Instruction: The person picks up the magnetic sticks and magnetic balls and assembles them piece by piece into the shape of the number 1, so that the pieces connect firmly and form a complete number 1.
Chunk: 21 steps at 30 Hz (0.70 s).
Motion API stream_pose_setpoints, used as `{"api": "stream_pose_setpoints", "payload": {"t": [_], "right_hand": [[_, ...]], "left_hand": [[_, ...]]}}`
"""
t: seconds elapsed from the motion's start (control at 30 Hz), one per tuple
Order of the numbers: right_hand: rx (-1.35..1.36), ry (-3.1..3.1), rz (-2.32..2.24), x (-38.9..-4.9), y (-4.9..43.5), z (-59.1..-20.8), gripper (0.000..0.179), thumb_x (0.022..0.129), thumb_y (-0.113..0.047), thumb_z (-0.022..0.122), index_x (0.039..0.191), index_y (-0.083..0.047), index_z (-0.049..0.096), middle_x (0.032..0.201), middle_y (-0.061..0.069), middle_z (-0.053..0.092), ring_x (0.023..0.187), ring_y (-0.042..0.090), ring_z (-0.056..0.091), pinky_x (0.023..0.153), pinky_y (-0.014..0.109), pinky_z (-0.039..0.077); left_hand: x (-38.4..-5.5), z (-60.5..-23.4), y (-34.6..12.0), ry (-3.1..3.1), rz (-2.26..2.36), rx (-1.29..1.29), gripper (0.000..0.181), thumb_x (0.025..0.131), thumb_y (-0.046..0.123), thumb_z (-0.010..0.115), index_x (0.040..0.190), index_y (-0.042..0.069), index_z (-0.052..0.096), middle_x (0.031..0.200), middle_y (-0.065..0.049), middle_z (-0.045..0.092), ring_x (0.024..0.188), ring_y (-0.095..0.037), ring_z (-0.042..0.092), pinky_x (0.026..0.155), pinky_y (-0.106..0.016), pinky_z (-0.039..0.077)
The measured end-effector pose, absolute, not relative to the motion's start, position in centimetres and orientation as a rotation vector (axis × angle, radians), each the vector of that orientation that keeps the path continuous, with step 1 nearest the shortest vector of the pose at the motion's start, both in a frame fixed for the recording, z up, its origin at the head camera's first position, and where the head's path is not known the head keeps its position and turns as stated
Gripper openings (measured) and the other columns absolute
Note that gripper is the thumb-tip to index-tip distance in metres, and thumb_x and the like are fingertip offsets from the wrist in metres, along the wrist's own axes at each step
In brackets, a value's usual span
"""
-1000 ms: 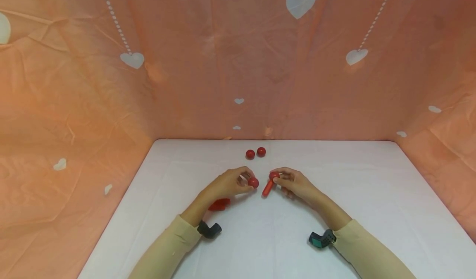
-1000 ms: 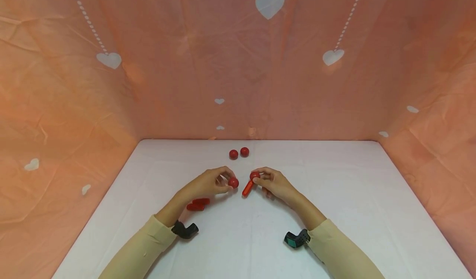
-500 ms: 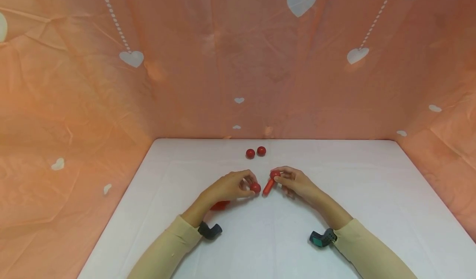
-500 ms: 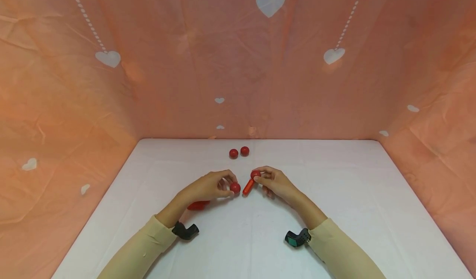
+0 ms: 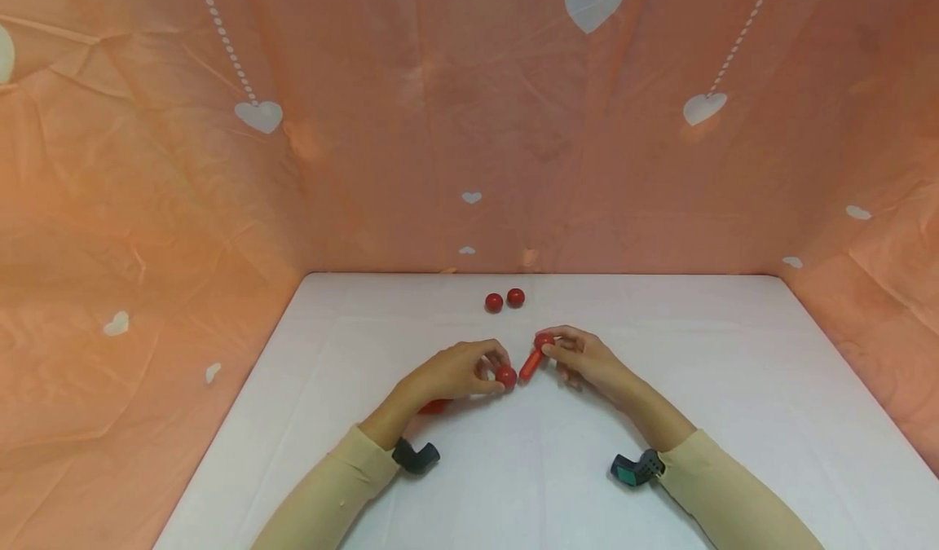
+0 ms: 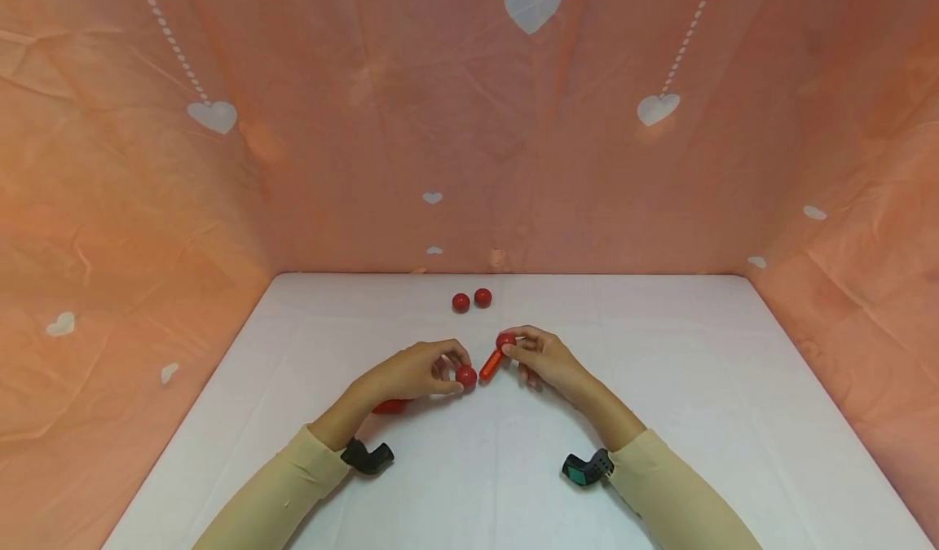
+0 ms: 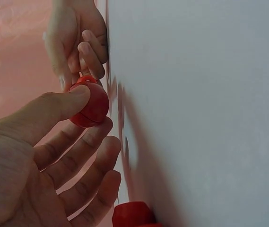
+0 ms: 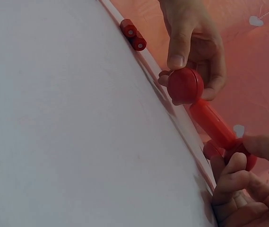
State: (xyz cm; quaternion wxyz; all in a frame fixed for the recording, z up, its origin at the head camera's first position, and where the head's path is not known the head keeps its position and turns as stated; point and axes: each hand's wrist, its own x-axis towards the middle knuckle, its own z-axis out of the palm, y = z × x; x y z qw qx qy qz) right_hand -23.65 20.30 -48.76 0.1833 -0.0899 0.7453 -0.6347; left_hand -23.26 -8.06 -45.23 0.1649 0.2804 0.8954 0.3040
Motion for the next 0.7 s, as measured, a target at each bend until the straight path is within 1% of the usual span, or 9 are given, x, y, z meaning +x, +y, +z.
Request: {"api": "stream_pose_setpoints", "payload": {"t": [0.13,0.27,0.47,0.7], "right_hand": [[-0.245,2.087,-1.805,-23.66,20.29,-48.78,0.045,0.108,-0.023,0.068,0.146,-0.002,0.058,0.075,0.003,0.060,0.058,0.011,0.051,0.051,0.022,0.042],[-0.244,2.076,-1.814,-23.61,20.31,-48.70,0.046,0.108,-0.023,0.067,0.147,0.000,0.057,0.074,0.002,0.059,0.058,0.010,0.050,0.051,0.022,0.042],[-0.221,2.075,-1.816,-23.52,20.26,-48.54,0.045,0.108,-0.022,0.067,0.148,-0.002,0.057,0.076,0.003,0.061,0.058,0.011,0.051,0.052,0.022,0.043],[-0.225,2.072,-1.816,-23.55,20.20,-48.57,0.047,0.108,-0.024,0.067,0.148,-0.002,0.056,0.075,0.003,0.061,0.058,0.011,0.051,0.051,0.022,0.043]], "left_hand": [[-23.11,-45.17,-7.97,2.556,0.867,0.802,0.031,0.093,0.025,0.087,0.118,0.026,0.068,0.116,0.005,0.074,0.090,-0.010,0.064,0.085,-0.033,0.054],[-23.08,-45.26,-7.90,2.562,0.858,0.797,0.031,0.092,0.026,0.088,0.117,0.027,0.068,0.115,0.006,0.074,0.088,-0.010,0.063,0.082,-0.031,0.053],[-23.11,-45.45,-7.77,2.563,0.848,0.797,0.032,0.092,0.027,0.088,0.117,0.028,0.068,0.114,0.007,0.074,0.087,-0.009,0.063,0.080,-0.030,0.054],[-23.06,-45.70,-7.63,2.557,0.847,0.802,0.032,0.092,0.028,0.088,0.116,0.029,0.067,0.113,0.008,0.073,0.085,-0.008,0.062,0.078,-0.029,0.053]]}}
